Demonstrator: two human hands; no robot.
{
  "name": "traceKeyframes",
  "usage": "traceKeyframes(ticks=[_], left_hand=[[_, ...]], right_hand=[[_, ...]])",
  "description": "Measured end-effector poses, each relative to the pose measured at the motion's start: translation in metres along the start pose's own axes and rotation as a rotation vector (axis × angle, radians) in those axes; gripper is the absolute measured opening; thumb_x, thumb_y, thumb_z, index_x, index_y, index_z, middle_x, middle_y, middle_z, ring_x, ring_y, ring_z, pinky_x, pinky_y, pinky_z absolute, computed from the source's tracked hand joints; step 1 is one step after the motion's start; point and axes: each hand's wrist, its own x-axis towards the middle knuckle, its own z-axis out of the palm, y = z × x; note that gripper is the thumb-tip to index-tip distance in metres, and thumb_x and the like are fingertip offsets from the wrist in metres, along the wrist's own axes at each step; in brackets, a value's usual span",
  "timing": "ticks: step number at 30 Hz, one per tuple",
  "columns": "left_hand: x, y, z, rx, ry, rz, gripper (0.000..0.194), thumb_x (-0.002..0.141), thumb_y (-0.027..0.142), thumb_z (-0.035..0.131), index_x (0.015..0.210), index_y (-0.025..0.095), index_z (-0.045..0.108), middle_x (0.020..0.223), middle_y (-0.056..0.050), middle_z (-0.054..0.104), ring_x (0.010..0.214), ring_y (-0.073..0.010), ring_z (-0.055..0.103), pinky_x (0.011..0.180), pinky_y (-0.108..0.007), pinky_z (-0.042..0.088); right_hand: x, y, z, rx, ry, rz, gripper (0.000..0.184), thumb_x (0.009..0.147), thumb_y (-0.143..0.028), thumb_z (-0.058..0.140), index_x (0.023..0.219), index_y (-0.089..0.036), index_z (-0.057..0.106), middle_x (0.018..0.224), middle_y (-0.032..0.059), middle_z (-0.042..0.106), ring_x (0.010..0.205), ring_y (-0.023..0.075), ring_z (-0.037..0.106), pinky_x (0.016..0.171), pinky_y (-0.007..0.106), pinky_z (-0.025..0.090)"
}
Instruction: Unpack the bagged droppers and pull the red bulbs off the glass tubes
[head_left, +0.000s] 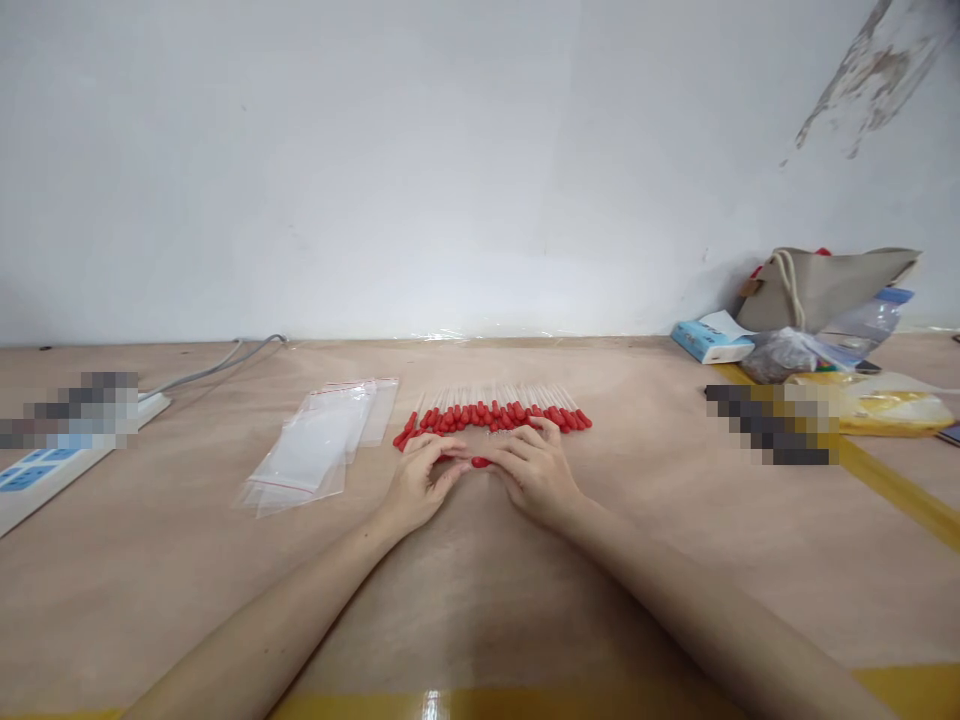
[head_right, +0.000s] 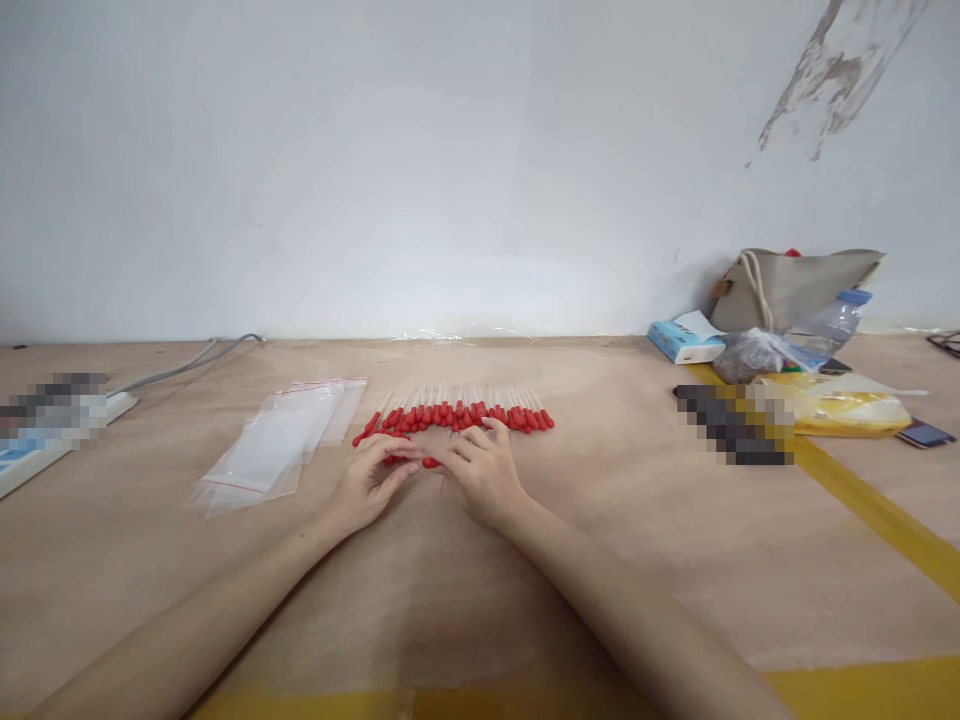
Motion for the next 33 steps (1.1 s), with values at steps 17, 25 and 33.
traceKeyframes(ticks=[17,25,33], left_hand=[[0.034,-0.063,-0.025,0.187,0.052,-0.808,0.021,0.060,0.040,0.061,0.065,0.020,0.063,0.068,-0.003,0.064,0.065,-0.0189,0.058,0.059,-0.028,0.041],[0.033,-0.072,-0.022,0.169,0.200,-0.855,0.017,0.064,0.034,0.056,0.063,0.018,0.062,0.063,-0.003,0.064,0.061,-0.0184,0.058,0.058,-0.028,0.042],[0.029,-0.039,-0.020,0.057,0.341,-0.497,0.019,0.076,0.035,0.048,0.082,0.018,0.055,0.083,-0.002,0.062,0.079,-0.0147,0.057,0.066,-0.024,0.045]], right_hand=[[-0.049,0.067,-0.022,-0.129,-0.069,0.750,0.021,0.071,-0.039,0.049,0.073,-0.025,0.064,0.065,-0.0018,0.064,0.071,0.0171,0.057,0.071,0.034,0.027],[-0.048,0.070,-0.029,-0.133,0.092,0.810,0.027,0.074,-0.043,0.047,0.068,-0.021,0.062,0.067,0.0007,0.064,0.069,0.0175,0.055,0.075,0.035,0.024],[-0.033,0.057,-0.029,-0.125,0.299,0.613,0.027,0.079,-0.040,0.045,0.076,-0.020,0.063,0.076,0.0042,0.061,0.070,0.0157,0.054,0.075,0.033,0.031]])
